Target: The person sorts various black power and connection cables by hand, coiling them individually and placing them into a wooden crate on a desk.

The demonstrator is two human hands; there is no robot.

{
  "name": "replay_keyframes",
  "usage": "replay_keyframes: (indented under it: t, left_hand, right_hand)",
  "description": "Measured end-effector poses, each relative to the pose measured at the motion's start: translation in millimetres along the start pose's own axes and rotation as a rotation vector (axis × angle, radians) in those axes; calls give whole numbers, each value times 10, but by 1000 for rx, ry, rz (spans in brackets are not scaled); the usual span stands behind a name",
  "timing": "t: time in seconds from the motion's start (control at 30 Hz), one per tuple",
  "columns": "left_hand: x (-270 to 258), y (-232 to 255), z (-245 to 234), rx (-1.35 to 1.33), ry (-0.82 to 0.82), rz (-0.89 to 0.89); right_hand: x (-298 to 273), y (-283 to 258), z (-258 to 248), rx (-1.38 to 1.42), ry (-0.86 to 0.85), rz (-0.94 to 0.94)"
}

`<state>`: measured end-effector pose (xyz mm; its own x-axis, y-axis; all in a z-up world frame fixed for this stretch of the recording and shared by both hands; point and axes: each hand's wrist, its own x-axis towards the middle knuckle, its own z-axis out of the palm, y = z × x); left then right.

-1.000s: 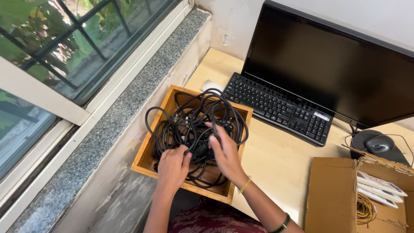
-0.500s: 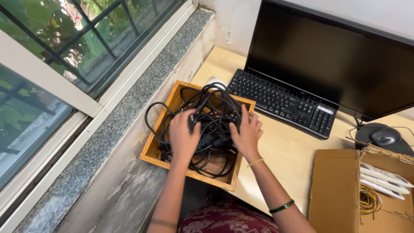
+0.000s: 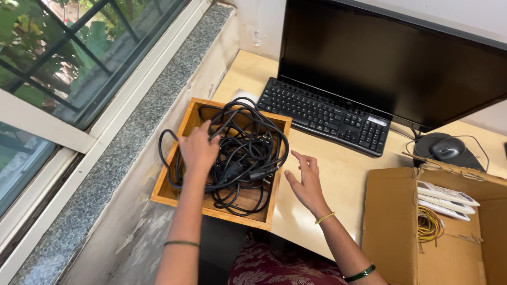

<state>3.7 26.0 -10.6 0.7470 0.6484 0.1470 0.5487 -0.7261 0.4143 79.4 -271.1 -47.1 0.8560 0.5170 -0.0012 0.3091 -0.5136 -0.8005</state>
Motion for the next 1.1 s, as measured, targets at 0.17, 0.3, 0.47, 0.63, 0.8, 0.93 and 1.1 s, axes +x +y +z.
replay_keyframes:
  t: [0.17, 0.3, 0.47, 0.63, 0.8, 0.93, 1.1]
  left_hand:
    - [-267, 268, -744, -200, 150, 153]
    - [-447, 593, -1243, -292, 234, 285]
    - [-589, 955, -1607, -397, 325, 425]
    - [-699, 1177, -1925, -495, 357, 431]
    - [-807, 1431, -2155, -682, 366, 435]
    - [-880, 1662, -2218, -903, 299, 500]
    - [-998, 1928, -2122, -1072, 227, 586]
  right_hand:
    - [71, -148, -88, 165, -103, -30]
    - [73, -326, -101, 281, -153, -106]
    - [77, -524, -198, 431, -218, -135]
    - [67, -585, -299, 448, -245, -54]
    - [-8, -658, -426, 368, -222, -347]
    - [-32, -874, -428, 500, -279, -317]
    - [-36, -916, -123, 525, -370, -565]
